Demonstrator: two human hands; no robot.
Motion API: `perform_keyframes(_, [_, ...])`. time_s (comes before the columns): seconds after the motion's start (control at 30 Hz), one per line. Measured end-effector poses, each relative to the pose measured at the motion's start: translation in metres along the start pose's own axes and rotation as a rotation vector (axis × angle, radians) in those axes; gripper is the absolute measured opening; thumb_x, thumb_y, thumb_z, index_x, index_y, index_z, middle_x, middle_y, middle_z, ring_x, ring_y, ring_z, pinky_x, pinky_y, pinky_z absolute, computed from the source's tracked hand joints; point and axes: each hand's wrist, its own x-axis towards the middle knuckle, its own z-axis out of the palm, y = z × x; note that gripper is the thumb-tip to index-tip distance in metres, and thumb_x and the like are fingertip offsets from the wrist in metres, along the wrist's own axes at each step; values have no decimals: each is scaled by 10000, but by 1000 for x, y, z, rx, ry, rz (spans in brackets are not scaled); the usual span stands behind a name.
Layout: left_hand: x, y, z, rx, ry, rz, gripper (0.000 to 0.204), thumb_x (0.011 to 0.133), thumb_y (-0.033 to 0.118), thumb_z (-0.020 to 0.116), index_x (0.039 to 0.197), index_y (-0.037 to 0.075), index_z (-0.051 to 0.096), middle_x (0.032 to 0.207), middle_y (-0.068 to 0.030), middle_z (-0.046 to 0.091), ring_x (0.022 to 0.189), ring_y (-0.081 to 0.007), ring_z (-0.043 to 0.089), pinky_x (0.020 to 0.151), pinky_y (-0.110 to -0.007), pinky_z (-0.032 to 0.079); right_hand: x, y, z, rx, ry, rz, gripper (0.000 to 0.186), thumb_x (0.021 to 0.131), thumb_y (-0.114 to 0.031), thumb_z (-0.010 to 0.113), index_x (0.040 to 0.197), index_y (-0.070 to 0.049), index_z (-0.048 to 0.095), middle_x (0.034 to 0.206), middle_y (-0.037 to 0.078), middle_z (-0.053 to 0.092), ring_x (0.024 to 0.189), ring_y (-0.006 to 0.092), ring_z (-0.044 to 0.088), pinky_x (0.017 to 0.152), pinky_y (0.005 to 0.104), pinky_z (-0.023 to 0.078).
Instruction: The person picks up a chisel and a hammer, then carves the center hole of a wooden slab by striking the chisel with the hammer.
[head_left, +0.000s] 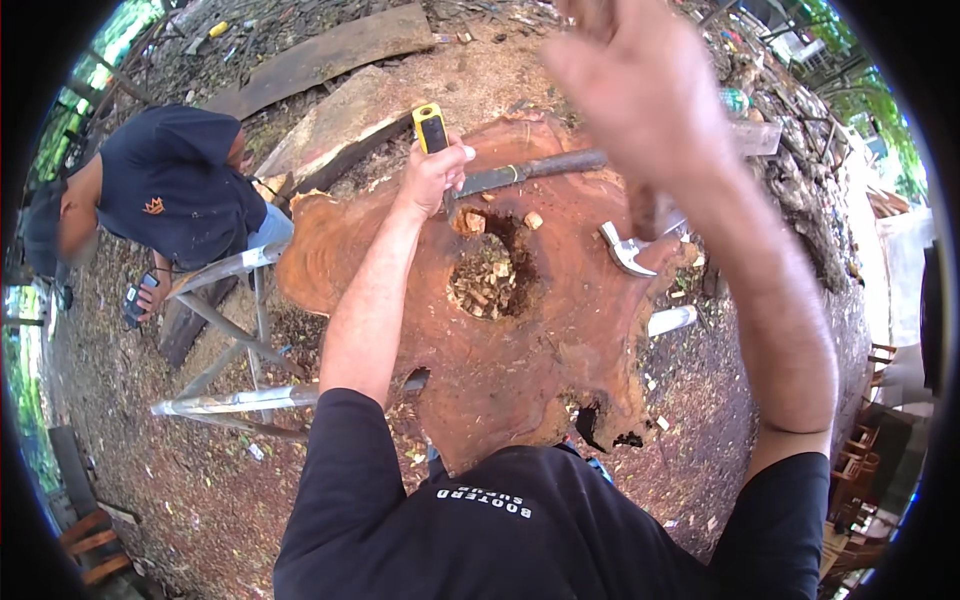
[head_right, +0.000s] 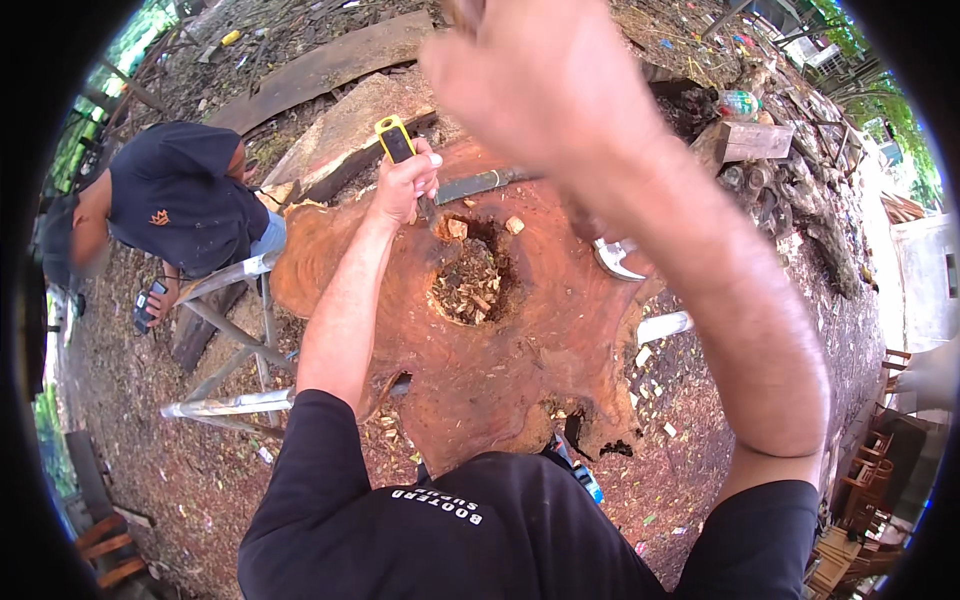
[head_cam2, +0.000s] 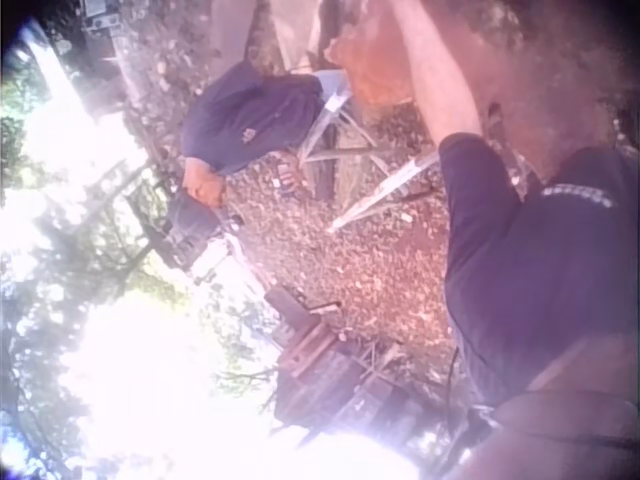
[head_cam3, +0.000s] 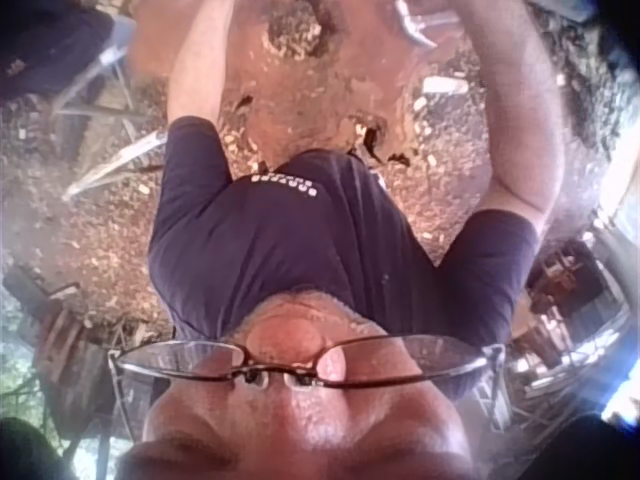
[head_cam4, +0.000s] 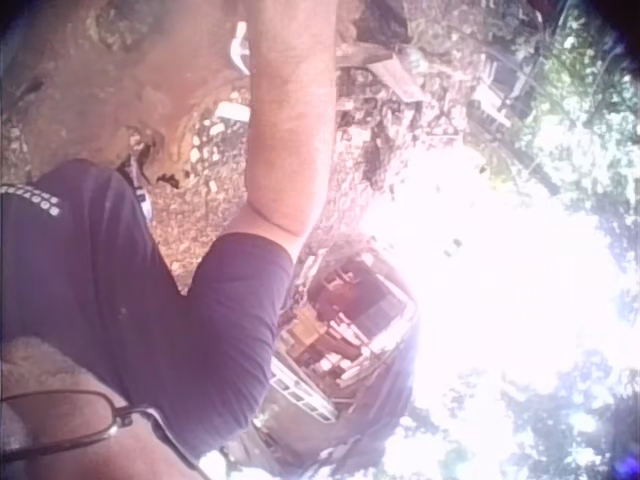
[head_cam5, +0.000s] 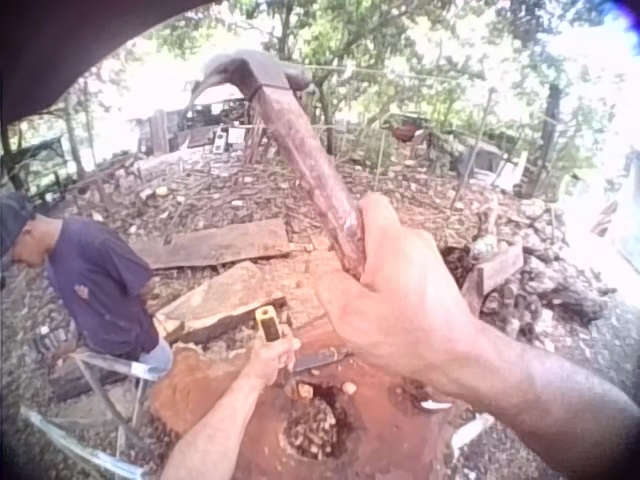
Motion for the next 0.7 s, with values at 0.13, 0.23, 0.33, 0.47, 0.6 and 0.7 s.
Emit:
perform_keyframes(0.13, [5,-7,4,-23,21,-47,148,776,106,731,818,66,594,561,43,456,449,-74,414,448,-283,403,-36,59,67,-308,-592,122,410,822,-142,585,1139,113,536,875,321,688,888,473,700,833,510,569])
perform_keyframes(0.23, [1,-12,12,8,27,14,143,772,94,730,814,65,596,563,38,465,449,-77,421,451,-283,404,-17,52,45,-301,-598,159,382,814,-139,582,1114,97,570,899,323,688,891,448,708,824,507,566])
perform_keyframes(0.33, [-3,-5,11,50,62,-3,159,795,91,687,749,100,535,537,61,403,447,-64,362,476,-279,387,-3,28,13,-168,-388,193,350,820,-160,583,1078,76,604,925,313,696,882,418,717,820,487,570])
perform_keyframes(0.47, [-2,-6,6,5,25,13,135,767,101,732,787,72,602,566,32,480,463,-78,433,463,-281,415,15,36,-20,-303,15,-318,329,862,-158,578,1131,31,579,891,246,708,839,337,721,747,423,589])
perform_keyframes(0.6, [1,-6,18,36,30,14,144,789,83,685,754,95,545,535,60,404,449,-67,371,479,-286,410,-34,36,39,-228,-332,216,349,842,-154,588,1096,84,567,880,293,701,897,400,723,842,498,578])
perform_keyframes(0.7, [-9,-14,17,64,92,-2,138,789,74,678,753,93,546,534,56,409,449,-69,382,482,-292,418,-44,64,66,-325,-598,164,352,803,-126,581,1076,96,566,883,323,685,883,447,705,834,506,566])
